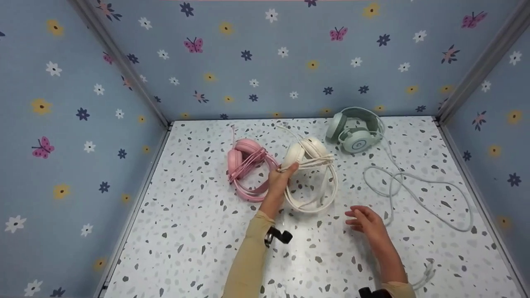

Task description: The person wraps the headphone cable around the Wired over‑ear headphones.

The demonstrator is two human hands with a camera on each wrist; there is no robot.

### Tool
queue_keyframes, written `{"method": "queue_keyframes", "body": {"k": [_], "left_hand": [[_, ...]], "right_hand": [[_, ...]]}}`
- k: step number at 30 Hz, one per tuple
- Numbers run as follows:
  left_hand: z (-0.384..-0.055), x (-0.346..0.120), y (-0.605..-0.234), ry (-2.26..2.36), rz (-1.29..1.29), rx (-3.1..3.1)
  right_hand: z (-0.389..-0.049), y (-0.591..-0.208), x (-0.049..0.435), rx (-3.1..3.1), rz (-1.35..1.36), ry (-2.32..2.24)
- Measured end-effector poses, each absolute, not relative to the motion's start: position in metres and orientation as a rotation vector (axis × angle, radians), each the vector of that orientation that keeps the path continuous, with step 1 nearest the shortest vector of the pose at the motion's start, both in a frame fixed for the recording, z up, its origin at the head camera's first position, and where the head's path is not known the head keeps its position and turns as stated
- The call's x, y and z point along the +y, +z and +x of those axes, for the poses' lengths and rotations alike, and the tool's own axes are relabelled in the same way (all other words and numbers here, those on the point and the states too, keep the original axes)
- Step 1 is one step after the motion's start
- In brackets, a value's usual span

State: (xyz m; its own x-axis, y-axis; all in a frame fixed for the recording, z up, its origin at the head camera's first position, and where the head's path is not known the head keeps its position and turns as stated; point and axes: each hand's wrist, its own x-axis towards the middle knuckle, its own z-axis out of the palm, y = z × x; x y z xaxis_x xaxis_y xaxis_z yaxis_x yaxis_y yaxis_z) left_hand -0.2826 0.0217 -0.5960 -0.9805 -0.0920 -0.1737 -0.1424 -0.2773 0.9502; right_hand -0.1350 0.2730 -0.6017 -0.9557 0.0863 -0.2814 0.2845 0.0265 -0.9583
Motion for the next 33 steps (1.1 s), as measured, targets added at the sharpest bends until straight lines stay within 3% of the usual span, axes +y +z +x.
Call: {"method": "queue_keyframes", "body": {"k": [5,13,33], "left_hand": [[-0.323,0.034,-0.593,2.556,-0.532,1.872],[-0.361,0.037,-0.594,2.276,-0.788,2.051],[-0.378,0.053,-0.613,2.074,-0.952,2.108]], "right_hand": [[-0.124,-0.615,0.272,2.129,0.484,-2.044],[-0.118,-0.624,0.272,2.092,0.565,-2.037],[-0.119,-0.634,0.271,1.933,0.705,-2.124]]}}
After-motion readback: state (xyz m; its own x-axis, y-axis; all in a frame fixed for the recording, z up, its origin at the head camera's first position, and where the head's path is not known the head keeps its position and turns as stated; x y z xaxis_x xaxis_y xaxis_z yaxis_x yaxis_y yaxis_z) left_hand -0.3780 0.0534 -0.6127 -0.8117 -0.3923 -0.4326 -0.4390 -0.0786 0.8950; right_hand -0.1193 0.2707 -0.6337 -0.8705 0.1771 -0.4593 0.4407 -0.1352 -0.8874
